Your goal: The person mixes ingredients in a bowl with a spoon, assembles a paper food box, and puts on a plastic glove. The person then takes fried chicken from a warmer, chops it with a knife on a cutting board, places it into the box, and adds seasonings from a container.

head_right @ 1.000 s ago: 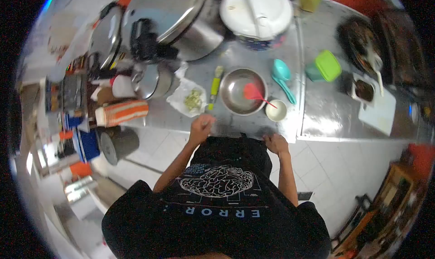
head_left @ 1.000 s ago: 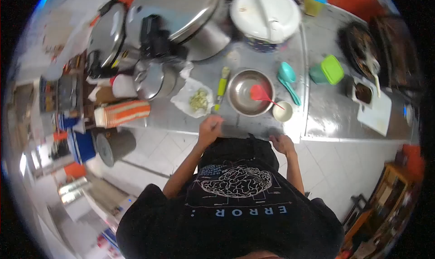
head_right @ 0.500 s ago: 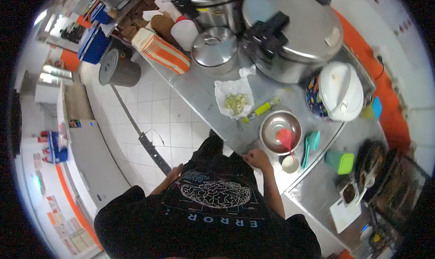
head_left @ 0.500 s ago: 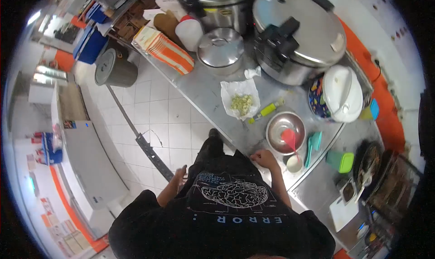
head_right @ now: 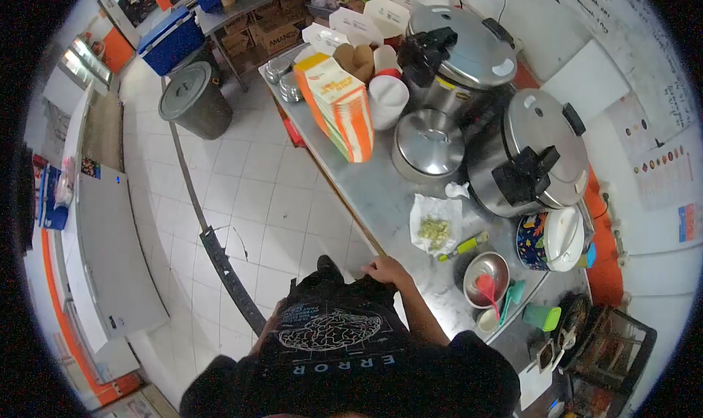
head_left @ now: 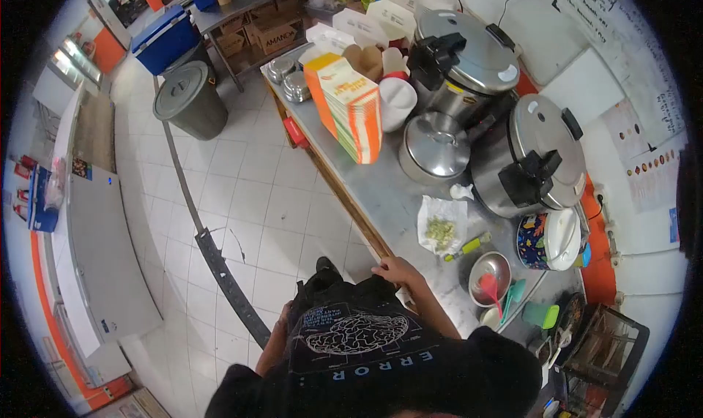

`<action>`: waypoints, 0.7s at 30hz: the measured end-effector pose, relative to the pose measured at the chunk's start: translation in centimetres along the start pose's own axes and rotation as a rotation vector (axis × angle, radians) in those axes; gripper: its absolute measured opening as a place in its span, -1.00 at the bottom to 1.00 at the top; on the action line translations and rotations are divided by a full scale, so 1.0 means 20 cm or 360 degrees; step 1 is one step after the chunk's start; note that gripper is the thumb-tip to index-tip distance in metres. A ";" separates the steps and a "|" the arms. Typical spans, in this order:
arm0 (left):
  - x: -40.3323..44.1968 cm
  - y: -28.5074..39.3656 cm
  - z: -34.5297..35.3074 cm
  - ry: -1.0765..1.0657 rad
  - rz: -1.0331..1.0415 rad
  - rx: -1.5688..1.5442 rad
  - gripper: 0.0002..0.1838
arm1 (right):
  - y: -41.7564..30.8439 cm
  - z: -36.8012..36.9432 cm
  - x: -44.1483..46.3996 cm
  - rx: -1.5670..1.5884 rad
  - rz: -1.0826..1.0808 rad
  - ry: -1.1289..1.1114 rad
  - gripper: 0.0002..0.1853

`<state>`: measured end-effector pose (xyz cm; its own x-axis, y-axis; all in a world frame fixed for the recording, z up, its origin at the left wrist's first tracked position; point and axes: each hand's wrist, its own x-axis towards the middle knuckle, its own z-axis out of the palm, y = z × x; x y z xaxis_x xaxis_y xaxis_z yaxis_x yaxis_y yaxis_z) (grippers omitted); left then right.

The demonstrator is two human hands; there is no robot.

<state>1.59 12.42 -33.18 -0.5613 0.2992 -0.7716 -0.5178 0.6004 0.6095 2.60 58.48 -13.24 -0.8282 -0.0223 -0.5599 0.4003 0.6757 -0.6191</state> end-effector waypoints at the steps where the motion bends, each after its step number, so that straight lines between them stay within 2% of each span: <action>1: 0.00 -0.01 -0.07 -0.0036 0.0039 0.0022 -0.62 | -0.09 -0.04 0.06 -0.0069 -0.0081 -0.0087 -0.49; 6: 0.13 0.08 -0.29 -0.0209 0.0218 0.0147 -0.63 | -0.43 -0.30 0.31 -0.0254 -0.0133 -0.0048 -0.52; 9: 0.28 0.29 -0.40 -0.0278 0.0309 0.0226 -0.63 | -0.59 -0.45 0.42 -0.0322 -0.0188 0.0032 -0.56; 13: 0.34 0.45 -0.55 -0.0345 0.0401 0.0328 -0.64 | -0.71 -0.52 0.58 -0.0262 -0.0191 -0.0113 -0.59; 16: 0.54 0.72 -0.62 -0.0362 0.0461 0.0416 -0.64 | -0.77 -0.52 0.75 -0.0235 -0.0261 -0.0157 -0.60; 21: 0.73 1.15 -0.94 -0.0376 0.0506 0.0568 -0.65 | -0.92 -0.57 1.08 -0.0267 -0.0292 -0.0300 -0.61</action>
<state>-30.67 16.71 -27.05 -0.4727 0.6416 -0.6041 -0.0710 0.6556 0.7518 -27.08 53.87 -7.60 -0.7870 -0.2809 -0.5492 0.1674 0.7597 -0.6284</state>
